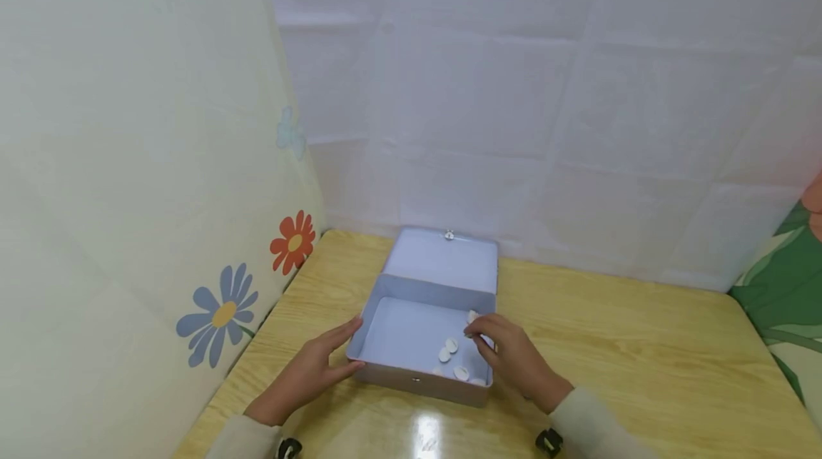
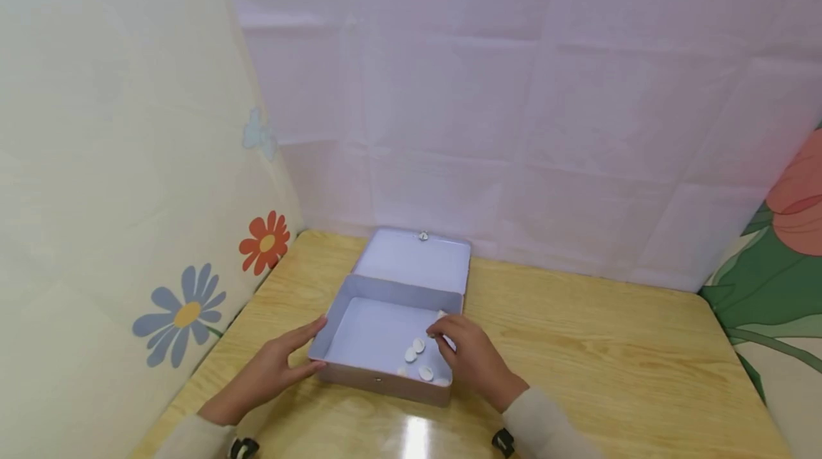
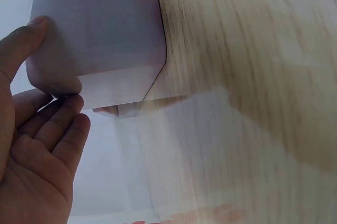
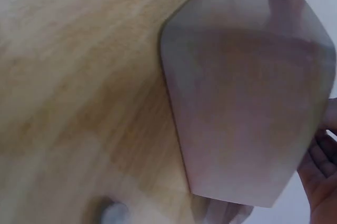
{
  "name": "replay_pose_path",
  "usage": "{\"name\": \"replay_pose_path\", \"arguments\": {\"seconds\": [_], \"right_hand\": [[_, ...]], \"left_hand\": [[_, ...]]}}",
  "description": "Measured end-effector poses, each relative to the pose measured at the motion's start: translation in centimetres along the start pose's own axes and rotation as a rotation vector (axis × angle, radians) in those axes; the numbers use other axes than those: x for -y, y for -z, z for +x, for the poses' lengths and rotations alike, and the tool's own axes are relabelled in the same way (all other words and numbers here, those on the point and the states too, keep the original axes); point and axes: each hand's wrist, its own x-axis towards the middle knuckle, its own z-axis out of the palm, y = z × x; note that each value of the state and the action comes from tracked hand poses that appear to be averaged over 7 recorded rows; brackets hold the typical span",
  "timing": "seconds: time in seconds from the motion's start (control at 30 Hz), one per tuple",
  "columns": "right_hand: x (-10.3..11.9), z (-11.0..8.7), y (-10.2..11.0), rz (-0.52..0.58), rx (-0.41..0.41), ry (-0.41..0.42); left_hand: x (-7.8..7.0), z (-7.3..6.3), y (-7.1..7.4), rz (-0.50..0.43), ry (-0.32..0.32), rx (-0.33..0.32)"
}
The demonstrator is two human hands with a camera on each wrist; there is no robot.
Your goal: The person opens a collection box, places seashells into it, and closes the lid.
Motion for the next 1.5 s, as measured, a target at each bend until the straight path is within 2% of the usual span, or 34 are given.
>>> {"name": "replay_pose_path", "arguments": {"seconds": [0.43, 0.73, 1.3, 1.5], "right_hand": [[0.5, -0.5, -0.7, -0.030, -0.013, -0.061], [0.3, -0.8, -1.3, -0.093, -0.031, -0.005], [0.4, -0.9, -1.1, -0.089, 0.017, -0.036], [-0.2, -1.4, 0.1, -0.071, -0.036, -0.027]], "left_hand": [[-0.1, 0.0, 0.0, 0.012, 0.000, -0.005], [-0.3, 0.0, 0.1, 0.015, 0.021, 0.004], [-0.3, 0.0, 0.1, 0.019, 0.004, -0.007], [-0.3, 0.1, 0.2, 0.012, 0.002, 0.003]]}}
